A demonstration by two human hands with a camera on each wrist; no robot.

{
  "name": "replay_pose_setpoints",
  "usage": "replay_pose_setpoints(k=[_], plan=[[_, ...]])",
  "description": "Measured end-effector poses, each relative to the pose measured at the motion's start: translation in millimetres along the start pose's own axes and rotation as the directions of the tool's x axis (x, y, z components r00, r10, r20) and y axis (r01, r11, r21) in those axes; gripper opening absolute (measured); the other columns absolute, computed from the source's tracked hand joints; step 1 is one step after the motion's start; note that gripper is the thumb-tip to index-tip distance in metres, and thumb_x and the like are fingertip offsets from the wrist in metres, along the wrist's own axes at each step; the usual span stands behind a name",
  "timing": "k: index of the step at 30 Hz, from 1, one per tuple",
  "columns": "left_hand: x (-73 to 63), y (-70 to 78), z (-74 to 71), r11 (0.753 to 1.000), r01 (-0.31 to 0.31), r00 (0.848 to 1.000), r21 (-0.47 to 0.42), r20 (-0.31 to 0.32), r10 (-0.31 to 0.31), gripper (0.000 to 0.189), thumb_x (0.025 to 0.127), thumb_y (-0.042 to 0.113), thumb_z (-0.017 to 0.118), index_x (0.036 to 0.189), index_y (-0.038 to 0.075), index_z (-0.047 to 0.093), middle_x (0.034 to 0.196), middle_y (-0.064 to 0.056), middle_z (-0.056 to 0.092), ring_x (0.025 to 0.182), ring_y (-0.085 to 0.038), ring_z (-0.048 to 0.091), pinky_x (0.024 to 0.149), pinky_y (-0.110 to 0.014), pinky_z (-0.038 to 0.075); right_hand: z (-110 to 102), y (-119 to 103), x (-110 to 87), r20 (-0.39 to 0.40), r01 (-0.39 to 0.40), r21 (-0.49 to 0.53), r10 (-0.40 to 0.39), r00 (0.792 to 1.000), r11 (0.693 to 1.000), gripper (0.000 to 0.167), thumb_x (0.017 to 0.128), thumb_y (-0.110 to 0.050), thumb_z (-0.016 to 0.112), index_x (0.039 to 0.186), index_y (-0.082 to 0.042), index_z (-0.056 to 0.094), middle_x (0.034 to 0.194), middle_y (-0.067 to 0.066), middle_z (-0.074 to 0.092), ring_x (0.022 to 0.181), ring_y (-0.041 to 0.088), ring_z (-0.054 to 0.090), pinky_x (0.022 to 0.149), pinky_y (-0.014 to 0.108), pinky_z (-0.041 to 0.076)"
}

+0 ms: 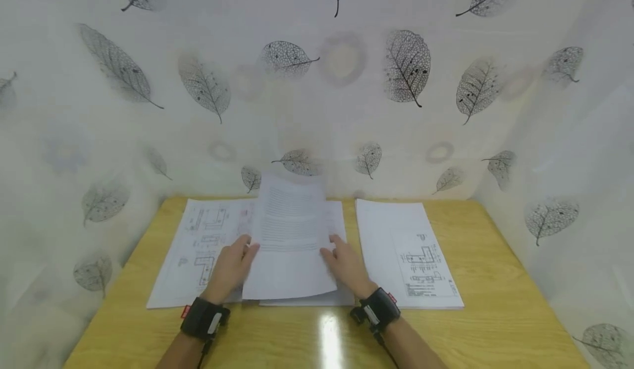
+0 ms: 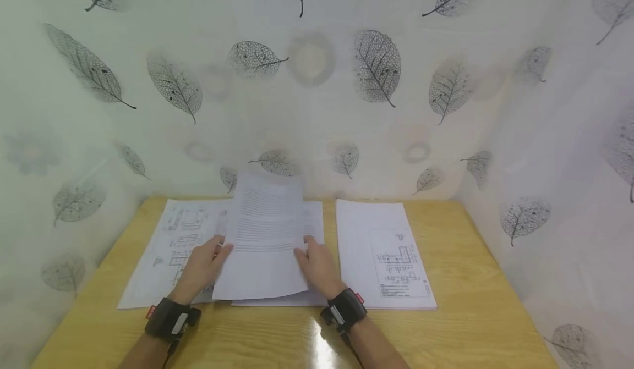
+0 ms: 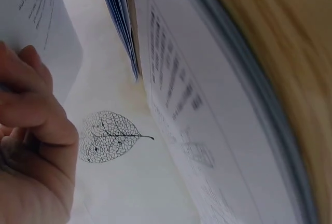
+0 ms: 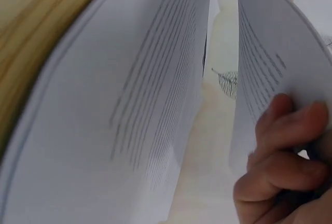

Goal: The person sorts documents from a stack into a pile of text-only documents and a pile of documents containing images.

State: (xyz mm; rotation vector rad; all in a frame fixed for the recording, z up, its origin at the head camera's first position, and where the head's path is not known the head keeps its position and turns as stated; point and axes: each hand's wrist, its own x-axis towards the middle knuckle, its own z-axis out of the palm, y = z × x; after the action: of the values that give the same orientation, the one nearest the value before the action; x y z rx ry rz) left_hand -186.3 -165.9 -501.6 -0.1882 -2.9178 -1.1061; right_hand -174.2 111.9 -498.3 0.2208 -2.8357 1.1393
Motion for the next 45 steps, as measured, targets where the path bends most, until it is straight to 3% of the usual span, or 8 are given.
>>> replay_pose_setpoints(k=[7, 11, 14, 19, 25, 32, 37, 45], plan=[[4.7, 11.4, 11.2, 0.998, 0.065, 0.987, -0.01, 0.149, -0.063, 0.033, 0.102, 0.024, 0.048, 0.128, 0.005, 0.056, 0.078, -0.001, 0.06, 0.06, -0.014, 0.053, 0.051, -0.028, 0.043, -18, 13, -2.3, 0.048, -0.06, -0.042, 0.062, 0.997, 0.997, 0.029, 0.095, -0.021, 0.061, 0.111, 0.003, 0.064, 0.069, 0.007, 0.064, 0.052, 0.009, 0.049, 0.046, 0.024, 0.04], [4.2, 16.0, 19.8, 0.999, 0.036, 0.986, 0.009, 0.163, -0.037, 0.035, 0.102, 0.021, 0.048, 0.132, 0.005, 0.054, 0.079, 0.001, 0.06, 0.062, -0.012, 0.052, 0.055, -0.028, 0.044, -26, 20, -3.4, 0.066, -0.088, -0.067, 0.092, 0.994, 0.994, 0.02, 0.095, -0.018, 0.061, 0.081, -0.004, 0.062, 0.058, 0.001, 0.051, 0.049, 0.011, 0.043, 0.045, 0.024, 0.036], [3.8, 18.1, 24.2, 1.0, 0.001, 0.988, 0.014, 0.157, -0.003, 0.04, 0.101, 0.019, 0.049, 0.139, 0.005, 0.05, 0.09, -0.001, 0.066, 0.069, -0.012, 0.057, 0.063, -0.03, 0.048, -29, 23, -4.3, 0.085, -0.103, -0.072, 0.109, 0.99, 0.992, 0.024, 0.095, -0.016, 0.06, 0.073, -0.008, 0.06, 0.056, -0.002, 0.046, 0.048, 0.011, 0.042, 0.045, 0.024, 0.034], [6.2, 21.1, 26.8, 0.998, -0.016, 0.988, 0.053, 0.155, 0.008, 0.05, 0.102, 0.019, 0.048, 0.149, 0.006, 0.038, 0.121, -0.009, 0.067, 0.089, -0.014, 0.065, 0.08, -0.036, 0.052, -30, 25, -5.7, 0.136, -0.138, -0.042, 0.142, 0.98, 0.99, 0.021, 0.096, -0.017, 0.059, 0.078, -0.006, 0.065, 0.054, -0.003, 0.049, 0.046, 0.01, 0.043, 0.043, 0.023, 0.035], [9.9, 22.7, 28.0, 0.988, 0.016, 0.978, 0.155, 0.201, -0.048, 0.06, 0.101, 0.019, 0.051, 0.152, 0.0, 0.028, 0.127, -0.019, 0.063, 0.08, -0.014, 0.061, 0.066, -0.03, 0.047, -27, 29, -8.4, 0.182, -0.164, 0.01, 0.16, 0.97, 0.986, 0.013, 0.096, -0.015, 0.058, 0.091, -0.004, 0.063, 0.056, -0.001, 0.05, 0.046, 0.011, 0.044, 0.042, 0.023, 0.034], [11.8, 22.1, 32.1, 0.979, 0.056, 0.975, 0.198, 0.199, -0.096, 0.057, 0.099, 0.019, 0.055, 0.149, 0.0, 0.034, 0.127, -0.019, 0.062, 0.098, -0.024, 0.064, 0.082, -0.04, 0.052, -24, 34, -11.0, 0.217, -0.175, -0.025, 0.177, 0.96, 0.984, 0.017, 0.098, -0.016, 0.055, 0.105, -0.001, 0.061, 0.062, 0.002, 0.055, 0.047, 0.013, 0.048, 0.043, 0.025, 0.038], [12.2, 23.1, 33.2, 0.978, 0.05, 0.98, 0.204, 0.178, -0.088, 0.06, 0.097, 0.019, 0.057, 0.149, -0.001, 0.034, 0.137, -0.023, 0.053, 0.121, -0.037, 0.056, 0.098, -0.051, 0.047, -24, 33, -11.3, 0.219, -0.172, -0.048, 0.179, 0.959, 0.984, 0.018, 0.097, -0.016, 0.056, 0.104, 0.0, 0.061, 0.064, 0.003, 0.056, 0.049, 0.014, 0.05, 0.044, 0.027, 0.04], [10.2, 27.6, 31.4, 0.968, 0.05, 0.983, 0.248, 0.16, -0.091, 0.057, 0.097, 0.021, 0.058, 0.145, -0.002, 0.04, 0.134, -0.024, 0.052, 0.109, -0.034, 0.061, 0.088, -0.047, 0.052, -23, 35, -10.3, 0.223, -0.174, -0.093, 0.19, 0.956, 0.98, 0.019, 0.097, -0.02, 0.057, 0.102, -0.003, 0.061, 0.064, 0.003, 0.055, 0.05, 0.015, 0.05, 0.046, 0.028, 0.04]])
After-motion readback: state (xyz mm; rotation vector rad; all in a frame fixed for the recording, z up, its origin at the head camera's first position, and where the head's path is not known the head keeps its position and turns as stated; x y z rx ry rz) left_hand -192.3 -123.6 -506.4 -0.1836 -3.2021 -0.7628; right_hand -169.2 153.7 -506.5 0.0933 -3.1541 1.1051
